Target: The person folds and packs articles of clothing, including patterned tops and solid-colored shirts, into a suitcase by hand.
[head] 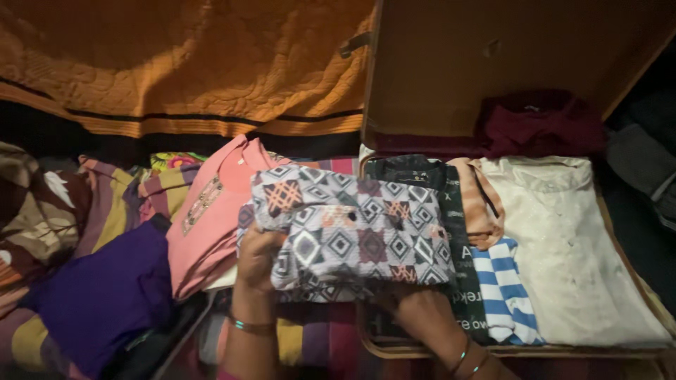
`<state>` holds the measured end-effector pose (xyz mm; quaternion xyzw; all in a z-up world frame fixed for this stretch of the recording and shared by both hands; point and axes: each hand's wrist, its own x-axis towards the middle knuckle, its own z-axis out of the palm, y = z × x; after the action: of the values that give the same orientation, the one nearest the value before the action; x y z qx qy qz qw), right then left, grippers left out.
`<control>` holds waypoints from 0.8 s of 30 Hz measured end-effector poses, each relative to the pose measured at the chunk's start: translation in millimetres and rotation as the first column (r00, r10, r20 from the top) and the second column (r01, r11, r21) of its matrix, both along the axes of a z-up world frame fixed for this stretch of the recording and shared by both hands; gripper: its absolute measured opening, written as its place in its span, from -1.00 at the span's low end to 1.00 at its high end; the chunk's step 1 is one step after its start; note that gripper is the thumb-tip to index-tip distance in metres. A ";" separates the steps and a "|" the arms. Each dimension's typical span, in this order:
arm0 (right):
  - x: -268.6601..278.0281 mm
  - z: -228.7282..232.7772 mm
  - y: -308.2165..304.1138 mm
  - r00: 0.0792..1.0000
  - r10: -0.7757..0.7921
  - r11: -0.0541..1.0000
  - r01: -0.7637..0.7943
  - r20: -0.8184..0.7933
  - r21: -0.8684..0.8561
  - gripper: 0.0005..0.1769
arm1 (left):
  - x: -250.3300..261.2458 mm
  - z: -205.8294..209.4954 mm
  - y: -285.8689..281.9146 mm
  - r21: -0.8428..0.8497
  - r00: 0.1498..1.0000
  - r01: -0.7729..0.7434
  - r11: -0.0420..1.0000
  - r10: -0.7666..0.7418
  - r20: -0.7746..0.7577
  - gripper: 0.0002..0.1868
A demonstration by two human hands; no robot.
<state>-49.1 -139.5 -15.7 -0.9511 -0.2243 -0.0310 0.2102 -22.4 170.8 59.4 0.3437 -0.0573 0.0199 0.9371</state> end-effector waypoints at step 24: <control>-0.7 -2.9 42.6 0.981 -0.101 0.969 0.060 -0.167 -0.238 -0.20 | -7.3 -63.4 95.8 0.358 0.926 -0.072 0.931 0.195 -0.323 -0.29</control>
<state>-49.8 -96.9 -18.6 -0.9764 -0.1679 0.0719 0.1155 -29.7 266.6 -4.0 0.5014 0.1330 0.0124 0.8548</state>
